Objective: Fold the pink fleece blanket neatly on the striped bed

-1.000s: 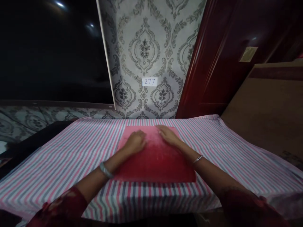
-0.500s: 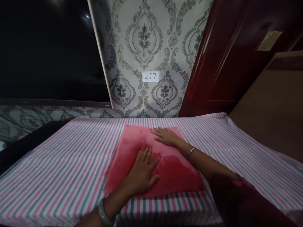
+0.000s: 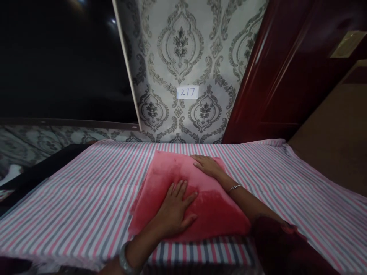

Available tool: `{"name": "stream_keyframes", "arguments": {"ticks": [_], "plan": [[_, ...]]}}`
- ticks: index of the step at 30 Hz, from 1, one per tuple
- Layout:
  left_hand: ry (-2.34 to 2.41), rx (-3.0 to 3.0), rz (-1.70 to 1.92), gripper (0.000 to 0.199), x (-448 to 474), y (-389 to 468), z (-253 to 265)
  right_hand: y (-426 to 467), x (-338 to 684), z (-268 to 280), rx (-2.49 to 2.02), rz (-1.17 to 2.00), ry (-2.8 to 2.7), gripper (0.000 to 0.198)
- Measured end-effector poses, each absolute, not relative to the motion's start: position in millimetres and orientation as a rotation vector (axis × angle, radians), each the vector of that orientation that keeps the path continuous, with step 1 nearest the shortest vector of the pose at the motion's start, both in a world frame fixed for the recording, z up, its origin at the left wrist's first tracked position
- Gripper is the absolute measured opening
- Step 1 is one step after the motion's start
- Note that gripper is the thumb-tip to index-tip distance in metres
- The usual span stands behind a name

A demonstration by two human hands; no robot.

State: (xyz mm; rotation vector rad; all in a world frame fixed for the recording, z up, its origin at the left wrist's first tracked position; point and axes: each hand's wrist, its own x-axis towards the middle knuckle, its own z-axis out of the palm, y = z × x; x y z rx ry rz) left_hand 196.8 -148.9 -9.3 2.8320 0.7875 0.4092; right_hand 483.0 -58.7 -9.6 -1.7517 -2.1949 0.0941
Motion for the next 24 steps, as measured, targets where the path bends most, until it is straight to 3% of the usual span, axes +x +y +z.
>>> {"name": "stream_keyframes", "arguments": {"ticks": [6,11,15,24], "plan": [[0.814,2.895,0.491,0.063,181,-155,6,-67,460,20,-1.801,0.085,-2.238,0.056],[1.096,3.003,0.778,0.051,143,-167,-8,-78,377,39,-1.272,0.124,-2.657,0.052],[1.281,3.093,0.954,0.055,127,-177,-35,-62,328,29,-1.057,0.213,-2.836,0.054],[1.307,3.084,1.026,0.057,131,-177,-49,19,334,10,-1.458,0.366,-2.634,0.058]]}}
